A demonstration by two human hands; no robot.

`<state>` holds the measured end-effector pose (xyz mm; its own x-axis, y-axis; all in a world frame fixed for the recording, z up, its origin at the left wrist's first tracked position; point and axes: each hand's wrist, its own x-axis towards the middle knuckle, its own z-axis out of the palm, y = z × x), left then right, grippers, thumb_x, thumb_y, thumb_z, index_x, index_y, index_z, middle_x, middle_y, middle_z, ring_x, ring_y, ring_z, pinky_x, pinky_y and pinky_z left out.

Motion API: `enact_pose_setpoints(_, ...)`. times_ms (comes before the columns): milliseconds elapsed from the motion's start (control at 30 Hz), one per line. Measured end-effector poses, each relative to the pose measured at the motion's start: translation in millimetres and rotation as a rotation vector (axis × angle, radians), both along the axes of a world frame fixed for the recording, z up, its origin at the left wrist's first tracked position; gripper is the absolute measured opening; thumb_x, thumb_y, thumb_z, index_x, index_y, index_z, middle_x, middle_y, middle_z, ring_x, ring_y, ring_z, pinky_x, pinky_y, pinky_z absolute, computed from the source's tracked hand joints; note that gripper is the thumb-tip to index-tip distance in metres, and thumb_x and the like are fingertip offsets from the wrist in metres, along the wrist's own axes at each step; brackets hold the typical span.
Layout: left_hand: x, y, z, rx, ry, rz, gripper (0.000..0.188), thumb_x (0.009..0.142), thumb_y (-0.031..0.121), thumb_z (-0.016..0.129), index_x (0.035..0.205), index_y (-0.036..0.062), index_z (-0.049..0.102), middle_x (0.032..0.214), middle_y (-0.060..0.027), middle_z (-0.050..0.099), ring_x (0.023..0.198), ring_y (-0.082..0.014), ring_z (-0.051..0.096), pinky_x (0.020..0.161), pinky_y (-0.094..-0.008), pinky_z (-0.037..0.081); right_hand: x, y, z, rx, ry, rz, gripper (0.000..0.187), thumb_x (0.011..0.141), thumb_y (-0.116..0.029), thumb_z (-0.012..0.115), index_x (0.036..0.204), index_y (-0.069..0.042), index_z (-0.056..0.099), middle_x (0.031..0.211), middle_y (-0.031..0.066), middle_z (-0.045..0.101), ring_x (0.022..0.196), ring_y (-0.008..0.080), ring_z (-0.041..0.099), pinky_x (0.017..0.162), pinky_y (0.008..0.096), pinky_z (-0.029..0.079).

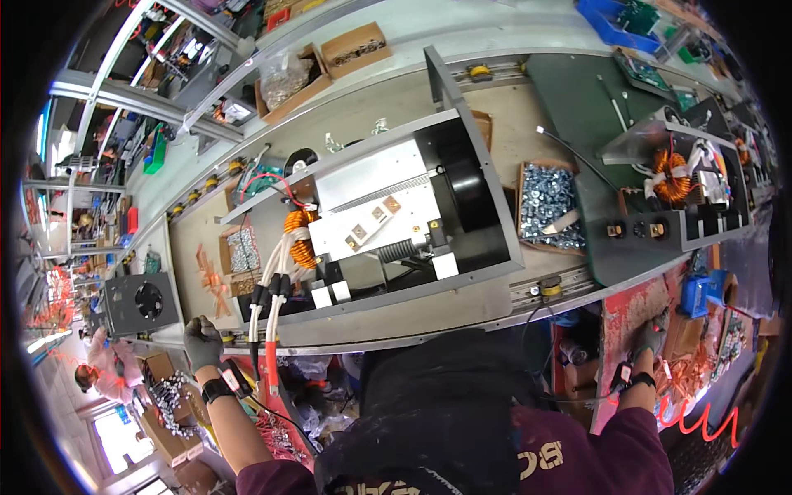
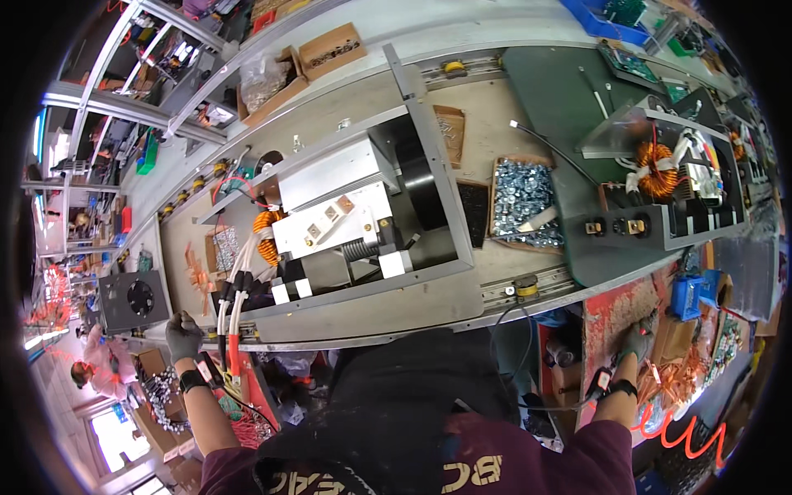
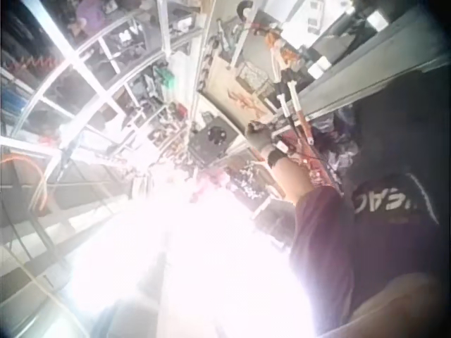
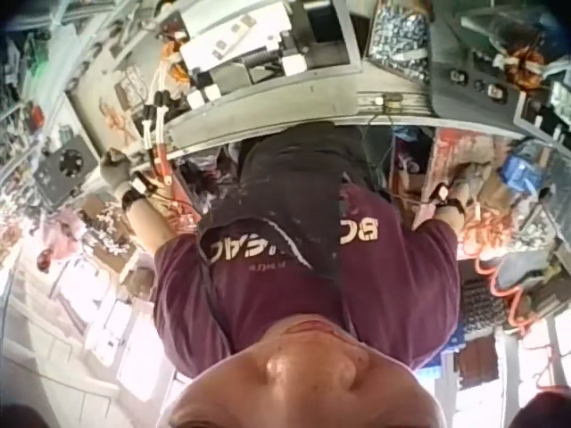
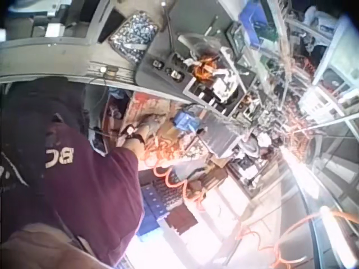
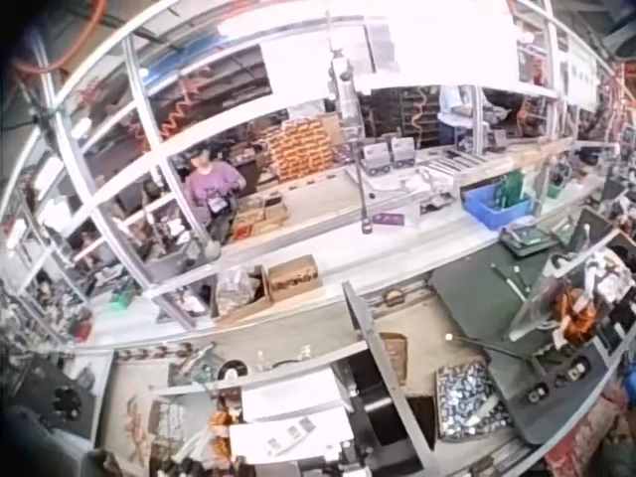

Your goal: Assembling and wiring an industrial electronic chassis using an air screwdriver and various components.

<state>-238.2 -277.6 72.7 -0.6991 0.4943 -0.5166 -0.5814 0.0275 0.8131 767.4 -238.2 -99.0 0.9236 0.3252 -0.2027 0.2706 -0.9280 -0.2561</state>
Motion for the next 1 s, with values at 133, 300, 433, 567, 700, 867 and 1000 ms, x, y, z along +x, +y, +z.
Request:
enact_pose_setpoints(133, 33, 9, 52, 0.175, -0.132, -0.041, 0.011, 0.088, 0.011, 0.051, 0.091, 0.0006, 0.053, 0.075, -0.0057, 0.055, 0.062, -0.0115, 0.052, 0.049, -0.0202, 0.045, -3, -26, 9, -0.200, -0.109, 0.333, 0.034, 0.081, -0.025, 0.053, 0.111, -0.010, 0.052, 0.113, 0.0216, 0.056, 0.101, 0.0423, 0.054, 0.081, 0.0445, 0.043)
enact_pose_setpoints(300, 81, 23, 94, 0.316, -0.076, -0.138, 0.024, 0.094, 0.008, 0.046, 0.114, -0.0031, 0.051, 0.093, -0.0114, 0.053, 0.073, -0.0132, 0.050, 0.052, -0.0190, 0.044, 14, -48, -11, -0.144, -0.110, 0.380, 0.042, 0.082, -0.033, 0.053, 0.112, -0.003, 0.054, 0.110, 0.0160, 0.058, 0.096, 0.0283, 0.060, 0.083, 0.0398, 0.045)
enact_pose_setpoints(433, 106, 44, 112, 0.265, -0.016, -0.188, 0.026, 0.096, 0.015, 0.046, 0.117, -0.0001, 0.049, 0.087, -0.0074, 0.051, 0.066, -0.0105, 0.048, 0.046, -0.0183, 0.040, 25, -38, -47, -0.266, -0.200, -0.036, 0.038, 0.081, -0.037, 0.054, 0.103, -0.005, 0.055, 0.096, 0.0116, 0.059, 0.089, 0.0267, 0.058, 0.079, 0.0366, 0.044)
enact_pose_setpoints(567, 123, 72, 117, 0.163, 0.058, -0.303, 0.025, 0.092, 0.017, 0.053, 0.112, 0.0030, 0.050, 0.079, -0.0033, 0.048, 0.058, -0.0083, 0.046, 0.039, -0.0174, 0.036, 49, -49, -75, -0.137, 0.122, -0.203, 0.023, 0.080, -0.032, 0.053, 0.086, -0.009, 0.053, 0.080, 0.0090, 0.054, 0.074, 0.0256, 0.053, 0.067, 0.0367, 0.042)
enact_pose_setpoints(700, 130, 112, 117, 0.119, 0.102, -0.495, 0.028, 0.088, 0.018, 0.060, 0.110, 0.0030, 0.052, 0.078, -0.0032, 0.049, 0.057, -0.0084, 0.049, 0.037, -0.0170, 0.037, 51, -68, -77, 0.403, 0.632, -0.439, 0.017, 0.078, -0.027, 0.053, 0.069, -0.013, 0.050, 0.065, 0.0064, 0.050, 0.058, 0.0246, 0.048, 0.055, 0.0369, 0.040)
enact_pose_setpoints(867, 145, 171, 120, -0.007, 0.186, -0.720, 0.025, 0.085, 0.020, 0.064, 0.101, 0.0036, 0.054, 0.075, -0.0035, 0.052, 0.053, -0.0073, 0.049, 0.037, -0.0167, 0.037, -42, -50, 5, 1.052, 0.952, -0.509, 0.025, 0.083, -0.022, 0.051, 0.063, -0.013, 0.039, 0.052, 0.0006, 0.039, 0.044, 0.0164, 0.038, 0.048, 0.0315, 0.038)
enact_pose_setpoints(1000, 172, 214, 117, -0.046, 0.294, -0.873, 0.026, 0.086, 0.018, 0.062, 0.105, 0.0023, 0.054, 0.075, -0.0046, 0.052, 0.052, -0.0070, 0.045, 0.042, -0.0159, 0.035, -154, 3, 132, 1.406, 0.828, -0.096, 0.025, 0.089, -0.025, 0.051, 0.098, -0.001, 0.056, 0.053, -0.0020, 0.039, 0.040, 0.0091, 0.032, 0.042, 0.0192, 0.031)
